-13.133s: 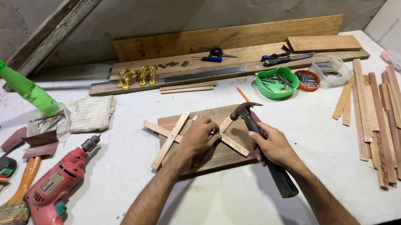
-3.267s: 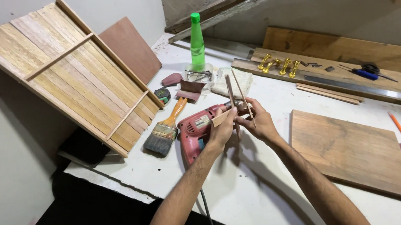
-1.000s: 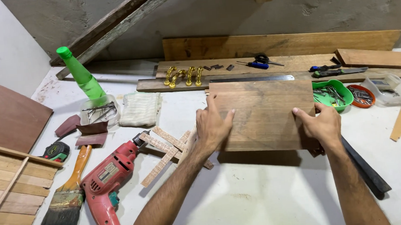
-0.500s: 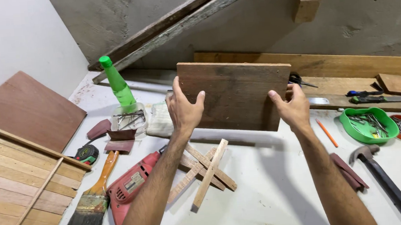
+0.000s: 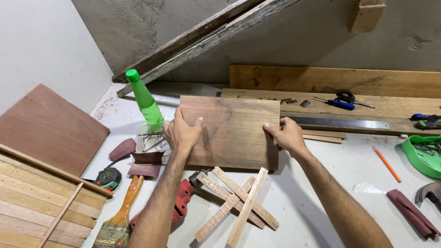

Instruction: Measure and assemble wooden pieces to create overlapping joints using a hammer and nails.

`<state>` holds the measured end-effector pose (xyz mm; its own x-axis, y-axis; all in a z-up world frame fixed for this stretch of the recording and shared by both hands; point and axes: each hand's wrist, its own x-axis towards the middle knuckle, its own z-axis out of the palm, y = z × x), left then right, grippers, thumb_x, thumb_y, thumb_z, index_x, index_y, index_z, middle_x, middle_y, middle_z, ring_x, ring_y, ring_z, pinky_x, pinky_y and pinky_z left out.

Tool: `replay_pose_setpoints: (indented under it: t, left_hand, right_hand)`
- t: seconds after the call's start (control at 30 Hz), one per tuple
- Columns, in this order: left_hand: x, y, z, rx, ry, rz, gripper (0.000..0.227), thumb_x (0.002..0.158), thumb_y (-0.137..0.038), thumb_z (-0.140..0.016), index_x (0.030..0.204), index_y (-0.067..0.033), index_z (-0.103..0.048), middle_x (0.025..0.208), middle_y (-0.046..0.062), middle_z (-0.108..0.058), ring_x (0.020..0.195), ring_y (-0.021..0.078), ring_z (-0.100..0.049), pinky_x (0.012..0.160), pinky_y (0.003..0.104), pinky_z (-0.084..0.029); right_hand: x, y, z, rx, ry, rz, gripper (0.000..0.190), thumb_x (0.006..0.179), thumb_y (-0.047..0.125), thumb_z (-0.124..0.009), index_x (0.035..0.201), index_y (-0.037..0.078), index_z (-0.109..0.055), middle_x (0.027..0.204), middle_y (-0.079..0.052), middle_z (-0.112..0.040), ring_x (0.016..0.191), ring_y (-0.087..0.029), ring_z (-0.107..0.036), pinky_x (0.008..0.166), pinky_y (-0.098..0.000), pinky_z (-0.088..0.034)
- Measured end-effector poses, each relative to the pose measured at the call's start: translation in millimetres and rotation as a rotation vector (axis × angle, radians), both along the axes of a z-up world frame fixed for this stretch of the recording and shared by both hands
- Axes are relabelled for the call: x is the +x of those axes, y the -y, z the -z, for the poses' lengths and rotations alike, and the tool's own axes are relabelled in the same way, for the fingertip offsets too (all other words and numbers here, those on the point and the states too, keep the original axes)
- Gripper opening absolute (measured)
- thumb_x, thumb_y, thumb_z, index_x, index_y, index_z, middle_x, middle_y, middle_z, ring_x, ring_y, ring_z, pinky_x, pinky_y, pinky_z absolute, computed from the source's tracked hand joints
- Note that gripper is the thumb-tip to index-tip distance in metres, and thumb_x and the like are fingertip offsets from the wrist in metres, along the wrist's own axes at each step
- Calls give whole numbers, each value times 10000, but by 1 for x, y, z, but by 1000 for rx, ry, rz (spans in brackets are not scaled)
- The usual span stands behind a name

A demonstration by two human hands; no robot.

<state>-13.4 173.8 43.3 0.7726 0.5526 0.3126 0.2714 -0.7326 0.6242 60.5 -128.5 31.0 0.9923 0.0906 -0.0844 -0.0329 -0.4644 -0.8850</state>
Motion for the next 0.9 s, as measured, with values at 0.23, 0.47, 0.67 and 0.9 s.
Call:
replay_pose_setpoints:
  t: [0.23, 0.47, 0.67, 0.9]
  left_hand:
    - [7, -3, 12, -58, -287, -8, 799, 844, -473, -738, 1479, -76, -458, 996, 157, -762, 1194, 368, -554, 1053, 567, -352]
    - [3, -1, 15, -46, -361, 28, 675, 864, -470, -726, 1380, -70, -559, 1019, 168, -762, 1281, 394, -508, 1098, 606, -308]
    - [8, -4, 26, -20, -363, 40, 699, 873, -470, -727, 1405, -54, -545, 1053, 190, -752, 1321, 403, -490, 1148, 612, -265]
    - [2, -2, 26, -39, -403, 59, 718, 900, -425, -709, 1482, -68, -485, 1059, 151, -770, 1371, 377, -444, 1180, 611, -251]
  right_hand:
    - [15, 3, 35, -128, -72, -50, 573, 914, 419, -735, 1178, -81, -646, 868, -188, -723, 662, -217, -712, 530, -369, -603]
    - [11, 5, 46, -166, -73, -93, 498, 896, 423, -743, 1104, -29, -742, 941, -187, -783, 762, -235, -768, 666, -373, -636]
    - [15, 7, 54, -259, -43, -119, 510, 902, 455, -729, 1093, -18, -755, 892, -182, -784, 712, -233, -771, 630, -379, -646]
    - [27, 10, 63, -414, 114, -183, 516, 898, 500, -727, 946, -9, -799, 731, -173, -775, 568, -220, -731, 542, -364, -605]
